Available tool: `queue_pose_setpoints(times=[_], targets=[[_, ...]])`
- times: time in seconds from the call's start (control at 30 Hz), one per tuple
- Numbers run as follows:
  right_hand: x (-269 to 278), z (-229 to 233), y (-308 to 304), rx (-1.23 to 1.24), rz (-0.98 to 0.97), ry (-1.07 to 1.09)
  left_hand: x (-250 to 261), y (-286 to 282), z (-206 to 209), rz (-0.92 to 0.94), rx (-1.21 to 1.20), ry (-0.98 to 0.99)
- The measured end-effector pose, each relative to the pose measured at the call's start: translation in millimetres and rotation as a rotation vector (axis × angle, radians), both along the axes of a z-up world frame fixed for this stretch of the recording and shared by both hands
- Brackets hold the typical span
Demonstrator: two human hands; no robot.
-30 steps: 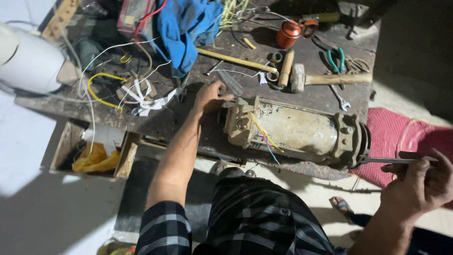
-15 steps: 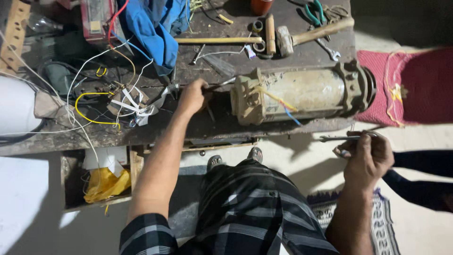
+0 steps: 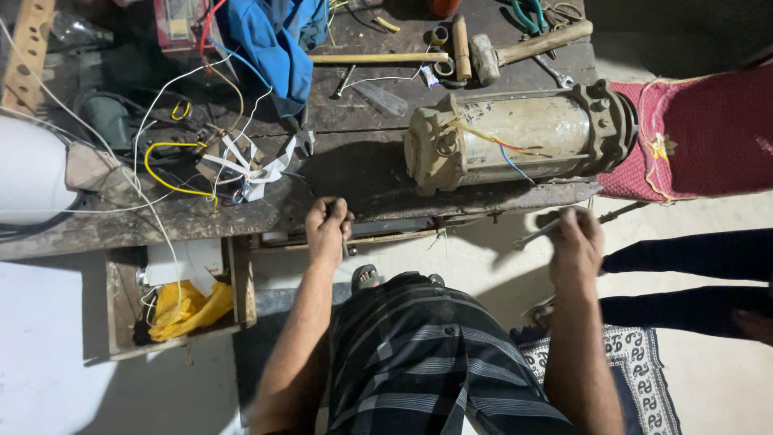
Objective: The person works on an electric motor on a cluttered workbench, using a wrench to loosen and tighten bolts on the motor housing. They rotate the motor to access different sides and continue adjusting the bolts throughout the clip.
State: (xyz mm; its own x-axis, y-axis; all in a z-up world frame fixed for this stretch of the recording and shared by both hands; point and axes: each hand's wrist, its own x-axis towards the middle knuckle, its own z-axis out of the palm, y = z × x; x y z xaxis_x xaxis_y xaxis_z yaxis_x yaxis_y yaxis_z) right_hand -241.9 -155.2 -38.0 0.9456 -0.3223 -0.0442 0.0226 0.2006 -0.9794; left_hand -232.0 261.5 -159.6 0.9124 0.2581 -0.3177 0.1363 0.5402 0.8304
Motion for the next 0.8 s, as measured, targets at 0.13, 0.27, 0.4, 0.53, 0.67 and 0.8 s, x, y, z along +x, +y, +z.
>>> queue_pose_setpoints(times=[0.13, 0.27, 0.4, 0.53, 0.67, 0.8], targets=[[13.5, -25.7, 11.6, 0.005, 0.101, 0.282, 29.8, 8.5, 0.6, 0.039, 0.226, -0.033], [19.0, -41.2, 19.4, -0.001, 0.224, 0.320, 64.5, 19.4, 25.1, -0.045, 0.892, 0.011], [7.0, -34.2, 14.3, -0.307, 0.220, 0.233, 85.7, 11.3, 53.0, 0.036, 1.489, -0.463], [5.6, -9.5, 5.6, -0.528, 0.119, 0.077, 126.9, -5.1, 69.0, -0.080, 1.587, -0.357], [3.6, 1.9, -2.7, -0.503, 0.057, 0.110, 190.9, -14.5, 63.1, -0.213, 1.462, -0.357], [5.3, -7.3, -26.5, -0.469, 0.067, 0.258, 247.6, -17.5, 47.0, -0.072, 1.466, -0.332]])
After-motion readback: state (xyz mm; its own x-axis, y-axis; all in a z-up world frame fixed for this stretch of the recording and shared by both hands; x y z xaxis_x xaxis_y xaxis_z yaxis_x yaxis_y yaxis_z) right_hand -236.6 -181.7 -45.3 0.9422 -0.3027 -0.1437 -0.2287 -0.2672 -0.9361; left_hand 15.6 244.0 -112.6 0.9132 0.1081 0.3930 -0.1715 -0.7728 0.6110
